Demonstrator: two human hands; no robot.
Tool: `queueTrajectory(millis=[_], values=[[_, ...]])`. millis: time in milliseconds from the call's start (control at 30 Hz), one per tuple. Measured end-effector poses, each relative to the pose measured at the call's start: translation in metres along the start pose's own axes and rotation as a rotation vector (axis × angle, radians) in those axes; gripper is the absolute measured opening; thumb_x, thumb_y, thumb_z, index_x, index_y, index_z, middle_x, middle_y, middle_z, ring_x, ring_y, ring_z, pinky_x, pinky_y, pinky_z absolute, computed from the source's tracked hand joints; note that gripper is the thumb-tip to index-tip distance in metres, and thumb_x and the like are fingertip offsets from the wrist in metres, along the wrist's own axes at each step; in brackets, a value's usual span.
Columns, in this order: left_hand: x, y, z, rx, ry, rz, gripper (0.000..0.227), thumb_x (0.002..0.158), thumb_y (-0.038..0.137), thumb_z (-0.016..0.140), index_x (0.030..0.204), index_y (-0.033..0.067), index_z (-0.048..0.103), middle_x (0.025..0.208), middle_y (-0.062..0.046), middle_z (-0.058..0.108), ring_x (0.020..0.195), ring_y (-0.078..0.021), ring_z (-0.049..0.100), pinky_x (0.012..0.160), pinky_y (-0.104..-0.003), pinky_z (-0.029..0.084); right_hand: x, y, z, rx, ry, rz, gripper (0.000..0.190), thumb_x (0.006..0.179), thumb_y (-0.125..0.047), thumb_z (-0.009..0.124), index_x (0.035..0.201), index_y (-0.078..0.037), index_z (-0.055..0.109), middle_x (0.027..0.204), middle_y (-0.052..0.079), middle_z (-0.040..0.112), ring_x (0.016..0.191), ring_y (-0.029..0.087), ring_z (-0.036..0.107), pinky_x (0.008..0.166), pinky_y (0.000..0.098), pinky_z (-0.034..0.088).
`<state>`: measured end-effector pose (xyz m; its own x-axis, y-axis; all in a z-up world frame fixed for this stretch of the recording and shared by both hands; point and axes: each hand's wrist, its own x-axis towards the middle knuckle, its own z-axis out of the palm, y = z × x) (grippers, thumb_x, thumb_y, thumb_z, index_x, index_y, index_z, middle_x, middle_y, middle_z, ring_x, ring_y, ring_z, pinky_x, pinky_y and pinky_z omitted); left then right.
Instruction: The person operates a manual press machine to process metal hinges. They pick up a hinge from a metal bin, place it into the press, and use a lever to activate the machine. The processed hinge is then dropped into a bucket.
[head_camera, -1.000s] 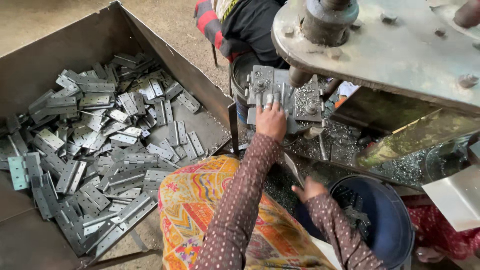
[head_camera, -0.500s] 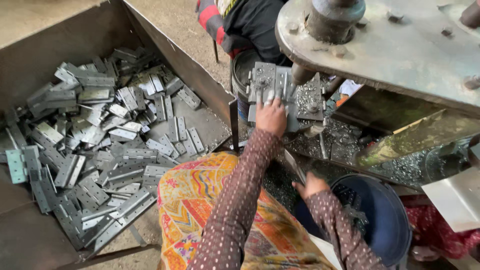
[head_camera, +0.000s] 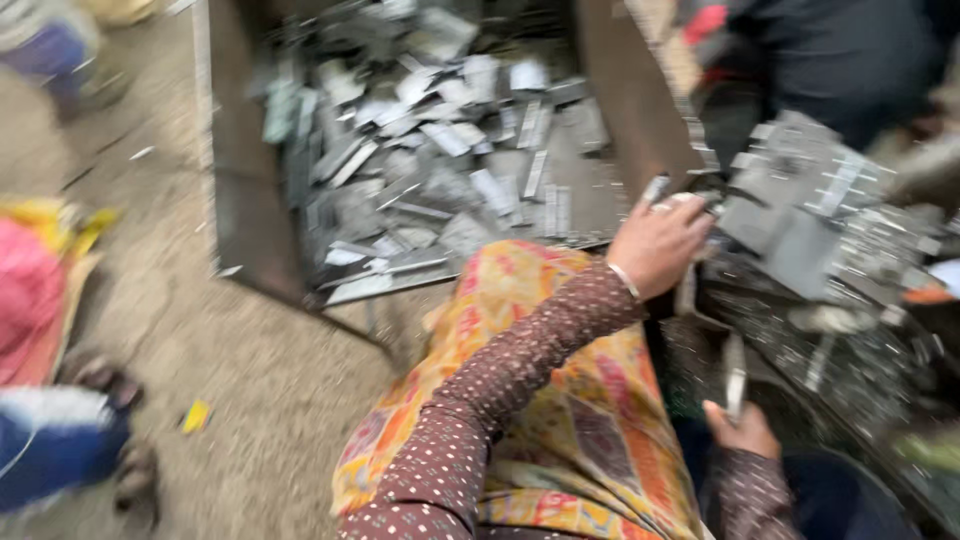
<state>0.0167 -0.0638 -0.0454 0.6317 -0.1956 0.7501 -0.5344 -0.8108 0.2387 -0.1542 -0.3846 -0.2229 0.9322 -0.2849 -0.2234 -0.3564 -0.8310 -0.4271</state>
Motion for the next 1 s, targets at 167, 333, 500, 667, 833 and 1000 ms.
queueTrajectory(millis=[167,333,500,667,833,1000], values=[[-0.107,-0.172,-0.098,0.439,-0.587,-0.514,0.011,0.094,0.016,0.061,0.100,0.0167,0.071,0.110,-0.006,0.067,0.099,-0.0275,0.069,0.084,-0.049,0.054,0.009,-0.013,-0.039,-0.165,-0.163,0.107,0.058,0.091,-0.057,0.071,0.099,0.001,0.068,0.082,0.024,0.070,0.080,0.045,0.071,0.079,0.0526,0.056],[-0.185,-0.277,-0.160,0.616,-0.305,-0.312,0.050,0.085,0.010,0.055,0.134,0.0146,0.062,0.134,-0.011,0.060,0.125,-0.0284,0.056,0.110,-0.059,0.028,0.017,-0.017,-0.035,-0.266,-0.117,0.050,0.062,0.088,-0.060,0.073,0.096,0.002,0.072,0.084,0.027,0.074,0.086,0.048,0.072,0.083,0.0534,0.056],[-0.202,-0.320,-0.151,0.440,-0.663,-0.635,0.041,0.092,0.008,0.058,0.132,0.0170,0.061,0.120,-0.017,0.060,0.118,-0.0357,0.058,0.099,-0.049,0.049,0.019,-0.014,-0.051,-0.323,-0.110,0.057,0.065,0.087,-0.063,0.070,0.104,-0.001,0.072,0.091,0.028,0.075,0.087,0.048,0.073,0.083,0.0526,0.056],[-0.213,-0.325,-0.156,0.317,-0.549,-0.639,0.031,0.081,0.004,0.066,0.110,0.0145,0.067,0.108,-0.019,0.061,0.102,-0.0399,0.064,0.087,-0.048,0.054,0.033,-0.023,-0.070,-0.312,-0.228,0.124,0.071,0.089,-0.069,0.063,0.104,0.000,0.070,0.085,0.023,0.072,0.083,0.043,0.075,0.080,0.0509,0.059],[-0.183,-0.270,-0.167,0.346,-0.406,-0.564,0.026,0.079,-0.001,0.064,0.102,0.0111,0.069,0.101,-0.021,0.060,0.091,-0.0435,0.062,0.078,-0.052,0.053,0.026,-0.039,-0.067,-0.239,-0.202,0.068,0.069,0.085,-0.068,0.066,0.105,-0.002,0.070,0.086,0.022,0.074,0.082,0.042,0.074,0.080,0.0491,0.056],[-0.067,-0.181,-0.152,0.156,-0.382,-0.520,0.033,0.081,-0.004,0.063,0.107,0.0151,0.071,0.098,-0.019,0.060,0.094,-0.0424,0.062,0.078,-0.052,0.050,0.011,-0.054,-0.064,-0.182,-0.168,0.077,0.060,0.083,-0.061,0.070,0.101,-0.004,0.069,0.091,0.024,0.074,0.090,0.045,0.072,0.080,0.0508,0.055]])
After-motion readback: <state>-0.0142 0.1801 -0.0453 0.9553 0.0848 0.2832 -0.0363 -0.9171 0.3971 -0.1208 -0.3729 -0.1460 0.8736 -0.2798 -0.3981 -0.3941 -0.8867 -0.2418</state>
